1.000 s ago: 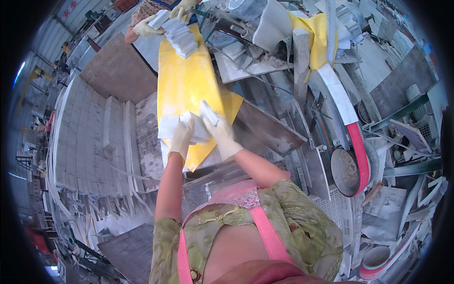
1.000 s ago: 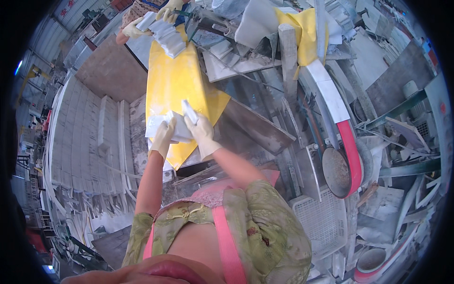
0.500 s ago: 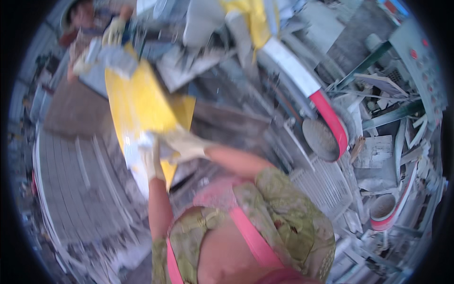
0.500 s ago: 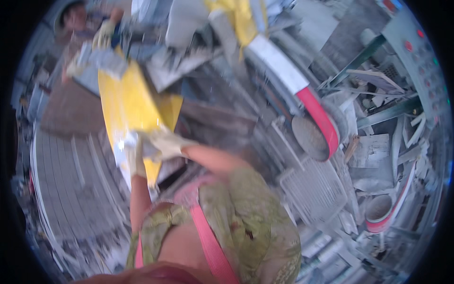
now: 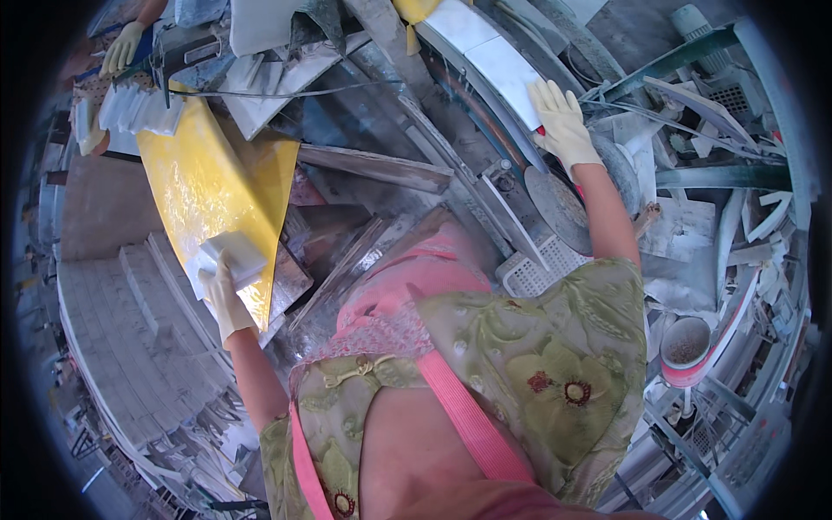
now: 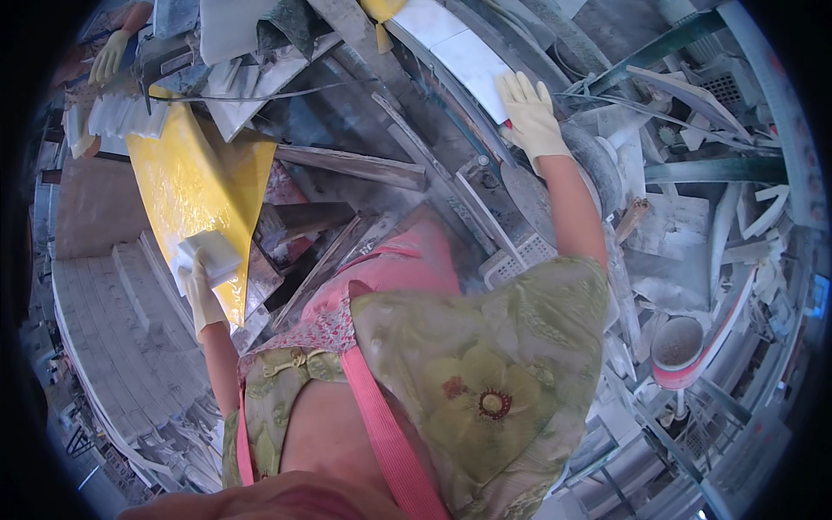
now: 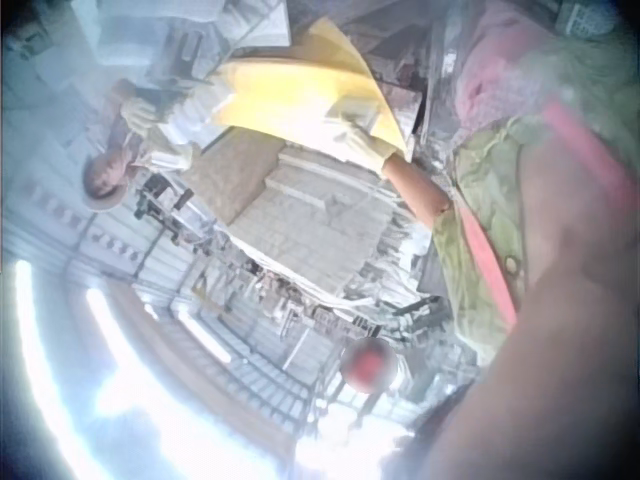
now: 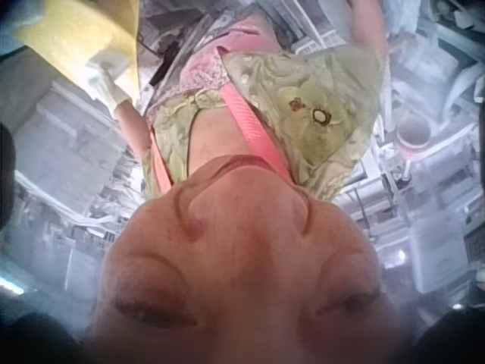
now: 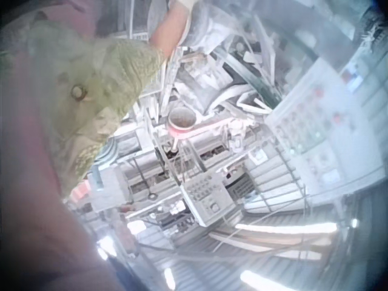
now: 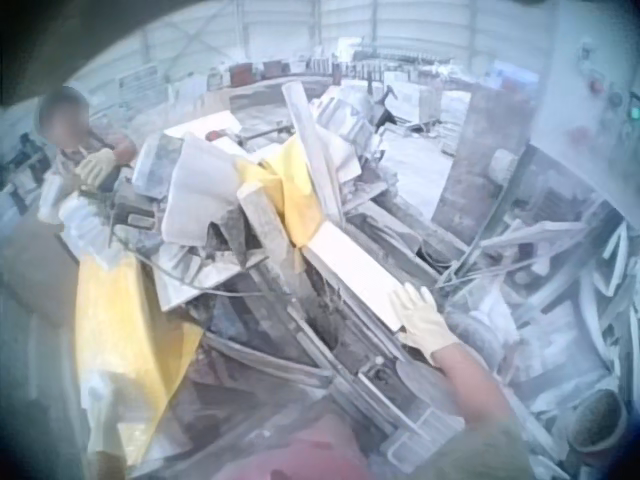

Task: The person repeatedly picks up small white rectangular tiles, wipes them on a yellow board, and stacks them on a nearby rack. The person also places a white plastic basket on the rack and continues stacking tiles.

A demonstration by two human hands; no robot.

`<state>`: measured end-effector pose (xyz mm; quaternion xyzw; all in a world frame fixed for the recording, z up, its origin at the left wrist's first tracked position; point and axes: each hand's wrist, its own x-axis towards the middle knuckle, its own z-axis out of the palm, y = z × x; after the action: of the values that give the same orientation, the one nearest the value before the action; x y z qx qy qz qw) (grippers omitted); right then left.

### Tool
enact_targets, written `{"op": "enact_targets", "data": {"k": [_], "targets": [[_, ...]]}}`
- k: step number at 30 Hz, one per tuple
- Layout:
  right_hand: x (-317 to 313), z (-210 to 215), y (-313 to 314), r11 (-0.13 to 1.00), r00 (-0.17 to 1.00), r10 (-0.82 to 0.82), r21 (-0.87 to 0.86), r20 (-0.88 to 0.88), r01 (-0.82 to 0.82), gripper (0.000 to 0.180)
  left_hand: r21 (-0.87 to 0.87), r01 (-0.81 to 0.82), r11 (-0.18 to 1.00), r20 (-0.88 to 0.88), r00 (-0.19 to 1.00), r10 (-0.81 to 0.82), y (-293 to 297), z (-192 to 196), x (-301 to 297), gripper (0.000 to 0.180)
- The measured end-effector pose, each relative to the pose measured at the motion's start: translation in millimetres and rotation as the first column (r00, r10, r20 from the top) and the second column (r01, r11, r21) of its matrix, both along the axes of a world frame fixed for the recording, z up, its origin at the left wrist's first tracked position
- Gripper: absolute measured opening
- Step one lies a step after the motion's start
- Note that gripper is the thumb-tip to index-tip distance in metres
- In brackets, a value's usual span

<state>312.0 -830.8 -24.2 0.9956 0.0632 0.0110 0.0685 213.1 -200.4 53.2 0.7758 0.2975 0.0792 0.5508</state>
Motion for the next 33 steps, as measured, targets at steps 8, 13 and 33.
{"op": "enact_targets", "data": {"k": [8,13,33], "targets": [[10.4,-8.5,1.9,0.967,0.983,-0.088,0.251,0.164,0.045,0.064,0.022,-0.084,0.996,-0.045,0.995,0.085,15.2,-12.7,8.4,0.069],[37.5,7.3,9.9,0.963,0.896,0.269,-0.128,0.352,-0.239,0.061,0.036,-0.066,0.997,-0.002,0.998,0.066,11.0,-9.7,6.4,0.069],[108.8,81.4,71.3,0.987,0.991,-0.132,0.093,0.022,0.13,0.034,0.281,-0.105,0.954,-0.221,0.96,0.171,30.5,-24.1,10.7,0.084]]}}
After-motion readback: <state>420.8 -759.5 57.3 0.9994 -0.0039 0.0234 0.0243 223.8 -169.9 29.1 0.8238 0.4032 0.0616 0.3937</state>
